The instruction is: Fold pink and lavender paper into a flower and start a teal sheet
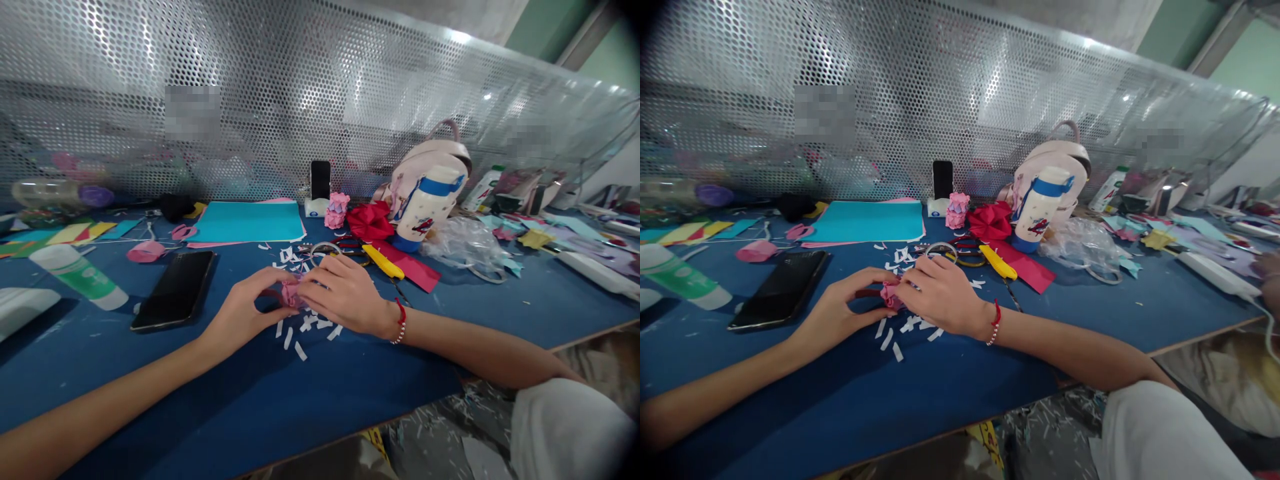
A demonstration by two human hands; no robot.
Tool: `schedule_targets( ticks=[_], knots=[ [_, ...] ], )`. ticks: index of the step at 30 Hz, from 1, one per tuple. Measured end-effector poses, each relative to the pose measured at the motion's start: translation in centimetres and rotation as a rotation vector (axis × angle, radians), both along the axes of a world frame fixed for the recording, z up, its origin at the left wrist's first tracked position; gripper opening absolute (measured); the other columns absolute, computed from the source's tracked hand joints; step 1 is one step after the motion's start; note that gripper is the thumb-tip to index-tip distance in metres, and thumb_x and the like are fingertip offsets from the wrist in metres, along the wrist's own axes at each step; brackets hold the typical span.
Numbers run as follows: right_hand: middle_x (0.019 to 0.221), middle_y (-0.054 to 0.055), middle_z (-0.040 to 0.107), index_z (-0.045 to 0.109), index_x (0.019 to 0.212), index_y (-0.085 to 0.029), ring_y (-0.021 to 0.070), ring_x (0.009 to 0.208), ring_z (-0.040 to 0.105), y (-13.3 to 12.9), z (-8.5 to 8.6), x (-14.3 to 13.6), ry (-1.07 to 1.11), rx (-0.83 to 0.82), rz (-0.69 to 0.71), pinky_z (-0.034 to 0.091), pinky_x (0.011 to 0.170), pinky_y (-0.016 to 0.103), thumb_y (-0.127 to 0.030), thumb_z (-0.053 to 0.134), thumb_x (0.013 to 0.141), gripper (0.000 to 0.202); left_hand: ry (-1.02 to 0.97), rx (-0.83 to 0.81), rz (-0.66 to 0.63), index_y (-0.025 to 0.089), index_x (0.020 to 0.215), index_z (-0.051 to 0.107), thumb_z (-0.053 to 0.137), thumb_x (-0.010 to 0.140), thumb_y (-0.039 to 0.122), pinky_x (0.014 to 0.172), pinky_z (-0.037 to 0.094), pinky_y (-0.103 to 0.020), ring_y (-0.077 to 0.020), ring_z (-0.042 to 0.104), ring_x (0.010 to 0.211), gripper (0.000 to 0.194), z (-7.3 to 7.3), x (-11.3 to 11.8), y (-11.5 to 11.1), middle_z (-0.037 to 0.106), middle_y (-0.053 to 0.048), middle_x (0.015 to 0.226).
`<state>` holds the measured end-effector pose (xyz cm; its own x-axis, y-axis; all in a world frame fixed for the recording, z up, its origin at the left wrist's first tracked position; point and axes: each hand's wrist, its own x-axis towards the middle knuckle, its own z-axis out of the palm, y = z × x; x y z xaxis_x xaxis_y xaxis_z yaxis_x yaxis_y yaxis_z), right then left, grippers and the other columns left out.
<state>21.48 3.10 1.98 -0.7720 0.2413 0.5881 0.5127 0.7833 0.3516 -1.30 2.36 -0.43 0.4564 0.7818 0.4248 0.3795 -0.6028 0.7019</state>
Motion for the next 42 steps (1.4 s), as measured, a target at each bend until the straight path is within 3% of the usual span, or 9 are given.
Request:
schedule_targets(
  ticks=[19,42],
  knots=[
    [0.088,0.001,0.074,0.070,0.092,-0.019,0.0186,0.082,0.049,0.18,-0.03,0.02,0.084,0.062,0.041,0.040,0.073,0.033,-0.020,0.058,0.098,0.014,-0.066,-0.085,0.024,0.025,0.114,0.065,0.077,0.083,0.031,0.092,0.061,-0.039,-0.0213,0.067,0.103,0.034,0.04,0.25,0.02,0.067,-0.003,0.114],
    [0.090,0.003,0.073,0.070,0.100,-0.016,0.0192,0.082,0.049,0.30,-0.22,0.05,0.020,0.102,0.015,0.039,0.073,0.034,-0.021,0.057,0.099,0.014,-0.043,-0.036,0.037,0.026,0.117,0.063,0.076,0.084,0.030,0.091,0.059,-0.037,-0.0200,0.065,0.104,0.035,-0.32,0.05,-0.28,0.066,-0.002,0.116]
  ],
)
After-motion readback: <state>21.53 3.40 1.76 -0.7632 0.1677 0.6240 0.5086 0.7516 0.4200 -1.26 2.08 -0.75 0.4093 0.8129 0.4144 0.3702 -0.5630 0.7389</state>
